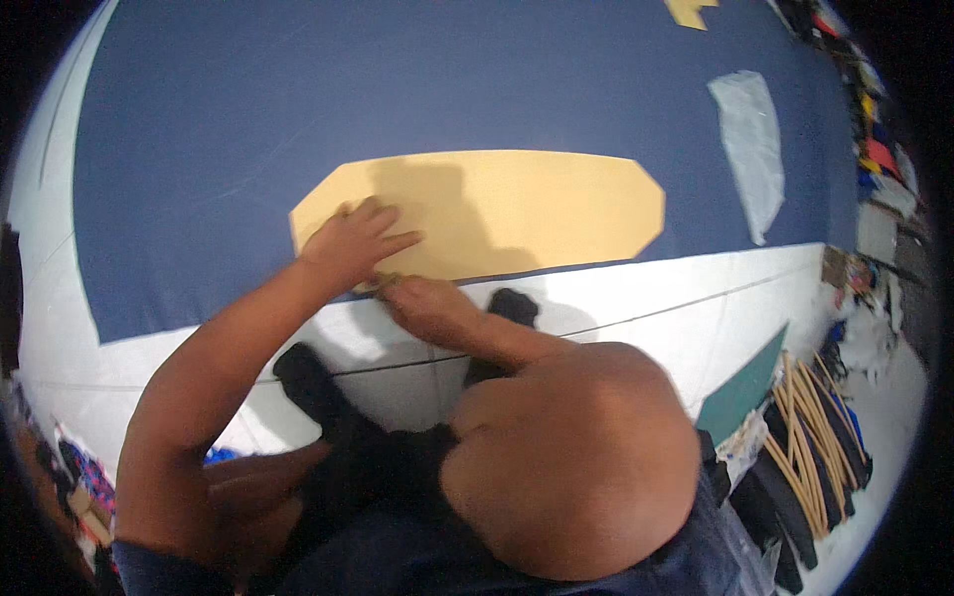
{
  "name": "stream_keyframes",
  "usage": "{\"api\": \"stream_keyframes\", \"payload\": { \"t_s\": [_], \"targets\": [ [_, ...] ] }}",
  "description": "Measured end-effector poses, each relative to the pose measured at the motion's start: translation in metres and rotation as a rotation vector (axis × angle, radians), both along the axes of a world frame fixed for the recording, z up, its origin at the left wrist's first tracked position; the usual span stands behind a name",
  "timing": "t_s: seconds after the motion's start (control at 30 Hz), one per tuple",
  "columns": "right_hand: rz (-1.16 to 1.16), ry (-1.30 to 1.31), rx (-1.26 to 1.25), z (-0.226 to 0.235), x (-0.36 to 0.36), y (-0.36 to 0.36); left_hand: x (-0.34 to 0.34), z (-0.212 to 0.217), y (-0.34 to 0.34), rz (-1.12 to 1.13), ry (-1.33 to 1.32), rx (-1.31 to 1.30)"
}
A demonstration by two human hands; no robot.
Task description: The person traces the outline of a beige pattern piece onto a large sheet of blue material using a pencil, then moves the pattern piece to another section and continues tracing.
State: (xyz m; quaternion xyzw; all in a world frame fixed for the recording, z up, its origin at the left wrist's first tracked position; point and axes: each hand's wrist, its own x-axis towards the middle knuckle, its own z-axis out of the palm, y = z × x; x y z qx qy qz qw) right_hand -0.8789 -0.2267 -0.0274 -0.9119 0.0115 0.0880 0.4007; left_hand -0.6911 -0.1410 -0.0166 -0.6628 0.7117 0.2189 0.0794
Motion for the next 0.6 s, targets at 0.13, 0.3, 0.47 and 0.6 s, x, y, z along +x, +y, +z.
{"api": "stream_keyframes", "payload": {
  "t_s": [0.13, 0.3, 0.47, 0.6],
  "targets": [
    [-0.101, 0.007, -0.027, 0.011, -0.022, -0.026, -0.001, 0.015, -0.005, 0.007, -0.017, 0.083],
    [-0.347, 0.188, -0.072, 0.028, -0.069, -0.072, 0.001, 0.02, -0.009, -0.022, -0.041, 0.145],
    [-0.583, 0.103, -0.103, 0.025, -0.123, -0.108, 0.003, 0.022, -0.01, -0.02, -0.029, 0.17],
    [-0.842, 0.066, -0.122, 0.01, -0.162, -0.136, 0.001, 0.016, -0.005, 0.01, 0.005, 0.056]
  ]
}}
